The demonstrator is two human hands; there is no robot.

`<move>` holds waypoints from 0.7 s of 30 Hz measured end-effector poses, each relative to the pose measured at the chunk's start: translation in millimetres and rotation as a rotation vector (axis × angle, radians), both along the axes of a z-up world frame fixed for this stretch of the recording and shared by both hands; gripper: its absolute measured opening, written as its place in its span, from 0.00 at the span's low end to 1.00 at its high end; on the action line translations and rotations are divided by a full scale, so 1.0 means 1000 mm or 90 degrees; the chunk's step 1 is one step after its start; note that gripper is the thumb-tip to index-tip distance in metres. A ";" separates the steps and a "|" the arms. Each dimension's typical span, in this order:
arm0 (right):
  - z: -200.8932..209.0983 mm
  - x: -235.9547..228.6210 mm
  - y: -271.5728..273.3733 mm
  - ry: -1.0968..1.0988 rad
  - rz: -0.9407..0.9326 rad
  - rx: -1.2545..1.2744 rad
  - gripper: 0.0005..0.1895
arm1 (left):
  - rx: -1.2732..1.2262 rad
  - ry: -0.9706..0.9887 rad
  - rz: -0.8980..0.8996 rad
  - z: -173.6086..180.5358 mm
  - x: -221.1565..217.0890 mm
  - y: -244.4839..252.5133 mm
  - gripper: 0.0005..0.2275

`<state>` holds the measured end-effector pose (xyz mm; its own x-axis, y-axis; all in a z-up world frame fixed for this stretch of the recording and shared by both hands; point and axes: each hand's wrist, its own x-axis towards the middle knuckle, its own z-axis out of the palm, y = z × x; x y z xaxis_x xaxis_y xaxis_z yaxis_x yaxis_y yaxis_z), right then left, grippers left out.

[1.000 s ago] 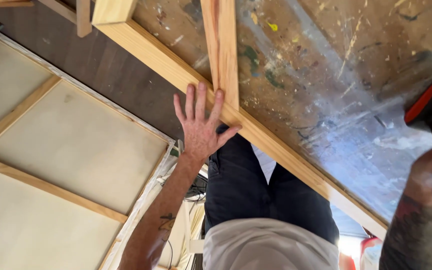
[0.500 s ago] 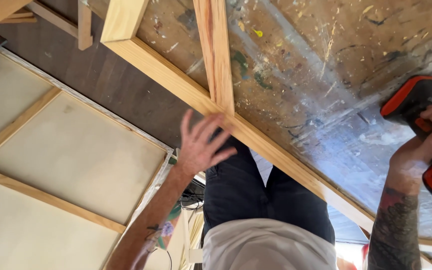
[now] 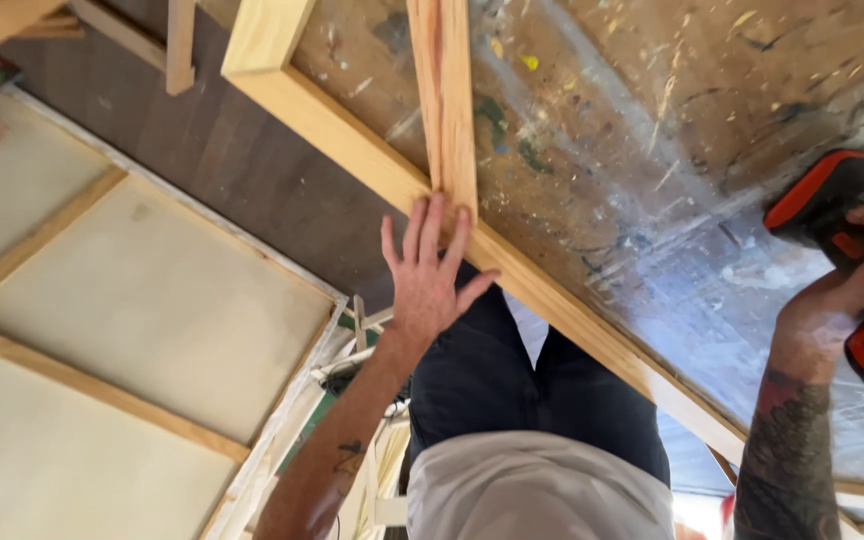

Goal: Assembling a wooden frame by clamping pieces, drilling pilot holes, applying glue, and driving screws.

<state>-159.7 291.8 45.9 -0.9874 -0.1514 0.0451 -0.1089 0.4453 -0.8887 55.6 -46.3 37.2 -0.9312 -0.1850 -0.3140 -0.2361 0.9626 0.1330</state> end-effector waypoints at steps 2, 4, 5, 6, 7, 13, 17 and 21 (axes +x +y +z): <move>0.009 -0.002 -0.007 -0.008 -0.078 0.022 0.26 | 0.095 0.088 -0.029 0.013 -0.005 -0.001 0.34; 0.021 -0.002 -0.012 -0.026 -0.074 0.039 0.26 | 0.171 0.113 -0.105 0.019 0.001 -0.001 0.32; 0.025 -0.001 -0.016 -0.039 -0.077 0.055 0.26 | 0.247 0.140 -0.190 0.020 0.001 -0.005 0.29; -0.081 -0.019 0.080 -0.036 -0.079 0.052 0.26 | 0.243 0.142 -0.193 0.026 -0.005 -0.012 0.29; -0.159 -0.022 0.190 -0.054 0.018 0.031 0.16 | 0.262 0.189 -0.129 0.032 -0.013 -0.016 0.23; 0.050 0.064 0.016 -0.066 -0.082 0.192 0.20 | 0.435 0.227 0.355 0.062 -0.039 -0.011 0.05; 0.064 0.150 0.021 -0.254 -0.209 0.050 0.08 | 0.546 0.170 0.530 0.082 -0.031 0.023 0.18; 0.104 0.111 -0.089 -0.297 -0.049 -0.318 0.32 | 0.822 0.114 0.586 0.107 -0.031 0.079 0.17</move>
